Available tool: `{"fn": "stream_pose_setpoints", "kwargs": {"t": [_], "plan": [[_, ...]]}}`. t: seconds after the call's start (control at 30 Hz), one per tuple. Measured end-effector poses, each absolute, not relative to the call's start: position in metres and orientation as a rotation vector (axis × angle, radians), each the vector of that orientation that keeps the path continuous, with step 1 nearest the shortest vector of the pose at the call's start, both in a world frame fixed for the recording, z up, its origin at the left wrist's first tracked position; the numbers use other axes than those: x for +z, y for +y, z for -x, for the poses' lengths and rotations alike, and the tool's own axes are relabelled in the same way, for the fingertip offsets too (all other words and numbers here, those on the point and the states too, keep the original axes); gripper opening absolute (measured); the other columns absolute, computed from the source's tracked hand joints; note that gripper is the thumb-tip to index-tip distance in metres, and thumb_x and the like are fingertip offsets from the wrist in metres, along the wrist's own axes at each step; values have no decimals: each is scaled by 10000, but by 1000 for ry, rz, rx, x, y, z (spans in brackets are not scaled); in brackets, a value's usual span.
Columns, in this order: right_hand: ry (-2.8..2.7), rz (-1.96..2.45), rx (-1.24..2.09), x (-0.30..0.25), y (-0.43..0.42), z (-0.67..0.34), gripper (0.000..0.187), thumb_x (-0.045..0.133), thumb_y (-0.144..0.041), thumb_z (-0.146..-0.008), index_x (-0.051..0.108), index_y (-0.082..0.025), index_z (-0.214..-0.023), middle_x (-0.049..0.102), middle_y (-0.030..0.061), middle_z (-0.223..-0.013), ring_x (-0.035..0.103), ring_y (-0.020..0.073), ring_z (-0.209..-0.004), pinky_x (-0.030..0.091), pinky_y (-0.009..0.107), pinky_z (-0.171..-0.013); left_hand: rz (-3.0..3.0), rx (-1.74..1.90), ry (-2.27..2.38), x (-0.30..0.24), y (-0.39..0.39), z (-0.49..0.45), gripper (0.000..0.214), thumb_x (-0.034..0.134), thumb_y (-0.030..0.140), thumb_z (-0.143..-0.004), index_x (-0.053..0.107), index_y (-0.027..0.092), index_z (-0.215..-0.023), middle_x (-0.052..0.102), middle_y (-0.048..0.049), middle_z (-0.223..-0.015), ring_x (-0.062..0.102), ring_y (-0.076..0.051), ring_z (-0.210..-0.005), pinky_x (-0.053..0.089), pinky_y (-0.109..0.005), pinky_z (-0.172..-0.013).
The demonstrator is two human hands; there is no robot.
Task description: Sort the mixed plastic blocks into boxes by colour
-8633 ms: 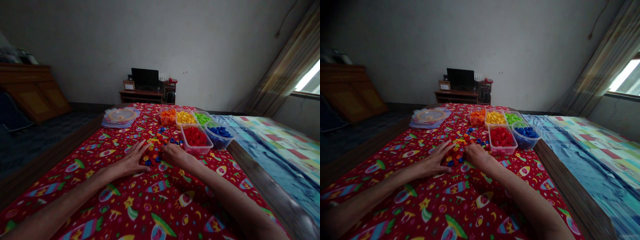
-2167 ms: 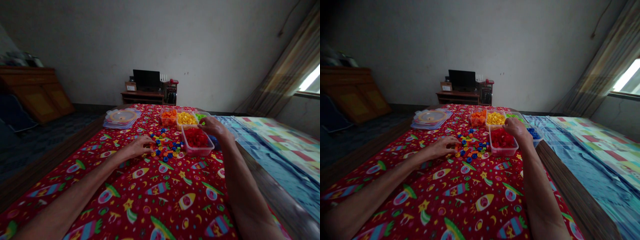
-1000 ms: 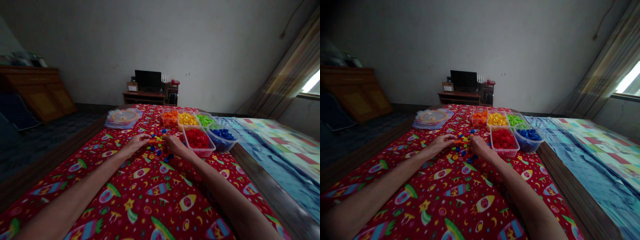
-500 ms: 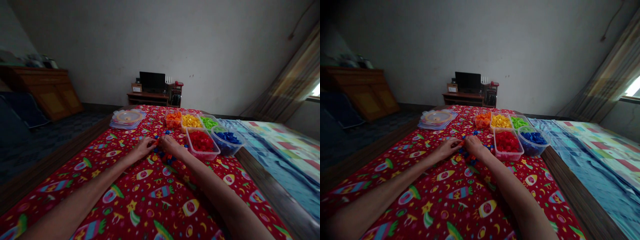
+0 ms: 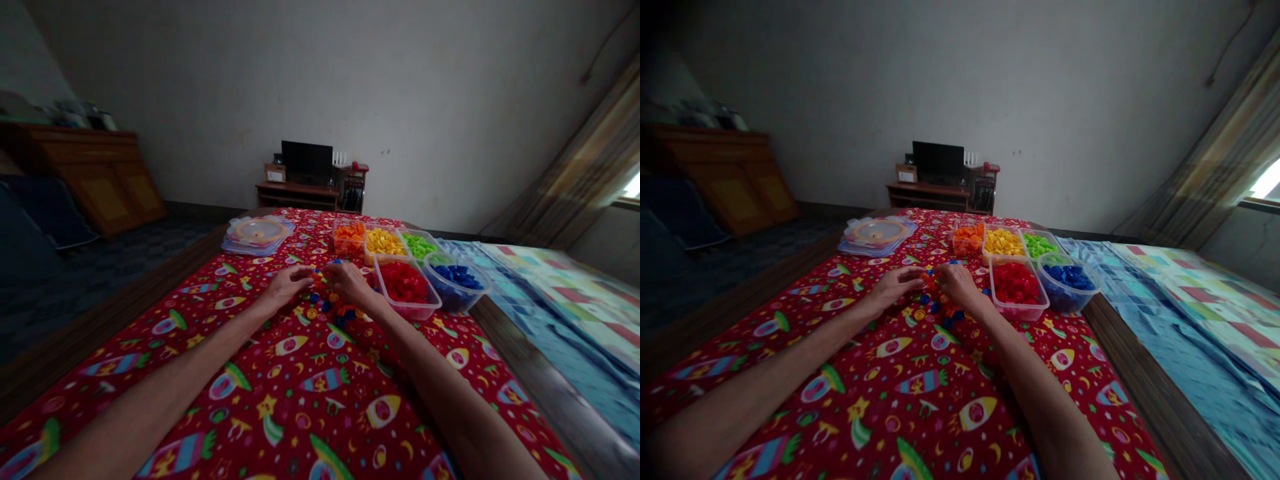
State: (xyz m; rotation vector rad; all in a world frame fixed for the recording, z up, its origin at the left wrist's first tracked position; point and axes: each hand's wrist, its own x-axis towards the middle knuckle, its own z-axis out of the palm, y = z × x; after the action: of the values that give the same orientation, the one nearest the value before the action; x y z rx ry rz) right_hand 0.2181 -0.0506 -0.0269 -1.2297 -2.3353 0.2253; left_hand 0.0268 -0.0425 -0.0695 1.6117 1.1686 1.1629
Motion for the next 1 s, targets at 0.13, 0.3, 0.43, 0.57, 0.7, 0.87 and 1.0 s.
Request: {"fn": "stream_pose_setpoints", "kwargs": {"t": [0.13, 0.3, 0.43, 0.57, 0.7, 0.87, 1.0], "plan": [[-2174, 1233, 413, -33, -42, -214, 288, 537, -78, -780, 725, -142, -988, 732, 73, -894, 643, 156, -789, 427, 207, -697, -1500, 1257, 1107, -67, -44, -32, 522, 773, 384, -572, 612, 157, -1014, 686, -42, -868, 657, -200, -792, 533, -333, -724], [-2058, 1283, 560, -31, -39, -215, 193, 591, -82, -758, 731, -149, -872, 737, 61, -860, 662, 176, -803, 464, 230, -719, -1537, 1265, 1093, -68, -42, -32, 489, 758, 362, -595, 601, 159, -1011, 678, -37, -854, 656, -190, -771, 529, -317, -696], [-1772, 1196, 1108, -30, -41, -212, 84, 587, -159, -807, 667, -134, -806, 683, 8, -688, 622, 119, -601, 485, 218, -611, -1557, 1281, 1110, -67, -40, -32, 490, 753, 354, -583, 599, 156, -1004, 685, -39, -853, 658, -186, -762, 522, -305, -682], [-1529, 1006, 1534, -36, -43, -205, 236, 585, -321, -846, 596, -128, -710, 601, -19, -576, 589, 88, -528, 507, 215, -590, -1708, 1267, 1131, -64, -46, -39, 340, 727, 368, -600, 651, 154, -852, 700, -44, -781, 657, -194, -741, 518, -297, -675], [-1430, 973, 1644, -42, -44, -200, 263, 762, -328, -675, 595, -126, -706, 627, -15, -601, 606, 94, -540, 524, 222, -589, -1776, 1235, 1154, -63, -54, -46, 259, 685, 334, -643, 675, 162, -836, 716, -38, -762, 668, -198, -729, 529, -306, -684], [-1421, 999, 1571, -41, -40, -208, 239, 784, -290, -614, 611, -127, -625, 611, -27, -556, 599, 91, -530, 511, 205, -577, -1622, 1240, 1077, -63, -51, -44, 504, 701, 293, -631, 598, 145, -1101, 722, -67, -901, 686, -206, -793, 552, -319, -715], [-1490, 1077, 1345, -28, -26, -227, 188, 754, -277, -655, 643, -127, -626, 623, -17, -569, 607, 95, -542, 504, 203, -594, -1585, 1313, 1121, -71, -38, -33, 395, 593, 372, -744, 597, 140, -1064, 705, -71, -874, 679, -184, -699, 561, -326, -672]]}}
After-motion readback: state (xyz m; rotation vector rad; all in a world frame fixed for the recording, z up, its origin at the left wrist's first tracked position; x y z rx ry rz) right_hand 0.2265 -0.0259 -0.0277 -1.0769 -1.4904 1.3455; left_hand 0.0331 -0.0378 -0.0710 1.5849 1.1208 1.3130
